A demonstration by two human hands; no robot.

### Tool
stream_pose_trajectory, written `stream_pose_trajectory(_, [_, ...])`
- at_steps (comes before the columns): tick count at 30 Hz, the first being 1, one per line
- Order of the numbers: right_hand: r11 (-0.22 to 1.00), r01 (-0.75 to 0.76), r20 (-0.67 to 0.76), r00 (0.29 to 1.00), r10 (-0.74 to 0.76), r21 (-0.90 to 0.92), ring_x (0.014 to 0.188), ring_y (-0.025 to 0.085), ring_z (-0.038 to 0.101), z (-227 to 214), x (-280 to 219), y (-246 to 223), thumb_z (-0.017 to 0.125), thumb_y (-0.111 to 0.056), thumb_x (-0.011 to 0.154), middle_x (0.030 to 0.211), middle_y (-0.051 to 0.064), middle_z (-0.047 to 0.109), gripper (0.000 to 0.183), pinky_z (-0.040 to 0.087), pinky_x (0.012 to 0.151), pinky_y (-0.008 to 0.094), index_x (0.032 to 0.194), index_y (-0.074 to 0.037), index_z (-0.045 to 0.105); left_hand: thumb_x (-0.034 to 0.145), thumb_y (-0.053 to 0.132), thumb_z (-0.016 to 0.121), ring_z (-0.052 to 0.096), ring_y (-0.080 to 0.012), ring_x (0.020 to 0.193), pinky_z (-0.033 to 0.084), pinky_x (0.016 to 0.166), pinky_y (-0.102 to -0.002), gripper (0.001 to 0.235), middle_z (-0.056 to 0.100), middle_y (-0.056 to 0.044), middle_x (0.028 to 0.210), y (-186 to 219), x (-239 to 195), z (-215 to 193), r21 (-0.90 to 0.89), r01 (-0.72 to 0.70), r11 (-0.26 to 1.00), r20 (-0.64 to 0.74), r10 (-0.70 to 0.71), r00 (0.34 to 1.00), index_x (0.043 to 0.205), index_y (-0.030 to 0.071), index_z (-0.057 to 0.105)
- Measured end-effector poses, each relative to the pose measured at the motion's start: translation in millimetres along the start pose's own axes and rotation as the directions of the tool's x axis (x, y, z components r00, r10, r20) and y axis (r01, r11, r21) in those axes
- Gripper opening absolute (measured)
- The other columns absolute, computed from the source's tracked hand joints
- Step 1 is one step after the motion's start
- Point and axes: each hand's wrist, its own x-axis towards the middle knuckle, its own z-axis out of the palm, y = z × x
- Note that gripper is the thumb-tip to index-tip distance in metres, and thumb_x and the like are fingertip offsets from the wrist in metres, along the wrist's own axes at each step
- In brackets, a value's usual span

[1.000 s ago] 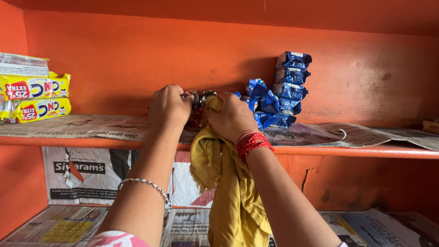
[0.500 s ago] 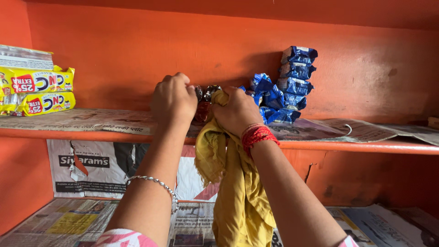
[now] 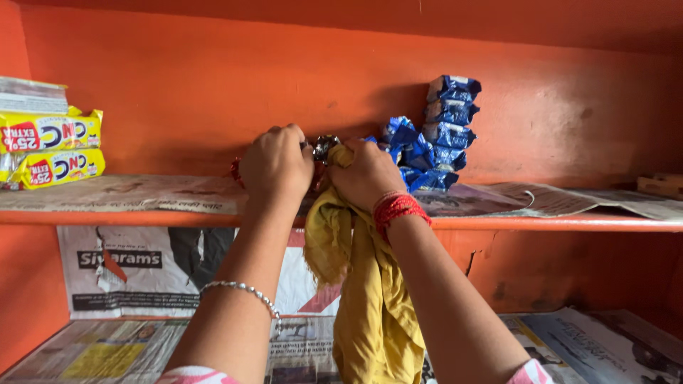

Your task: The person wipes individual candy bars with a yellow cloth, picking them up from a shelf and placing them on a chair covered with a cloth. The person repeats this process multiple times, handling different candy bars one at a time.

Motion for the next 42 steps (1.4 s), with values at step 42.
stream_pose_trajectory(42, [0.986,0.121,-0.341,0.928,-0.152,-0.112,0.098,0.033,0.077,-193.4,-205.4,37.6,0.069,-0.006,0.086,0.102,0.016,0.076,0.032,0.06,0.084,0.037,0.118,-0.006,0.065,0.088,0.008,0.062,0.069,-0.0363,0.091,0.055,0.073,-0.049,0.033,0.068,-0.013,0.109,205.5,-197.1,-19.3,-0.581,-0.337,0.741,-0.15,0.31,0.939,0.121,0.006,0.066])
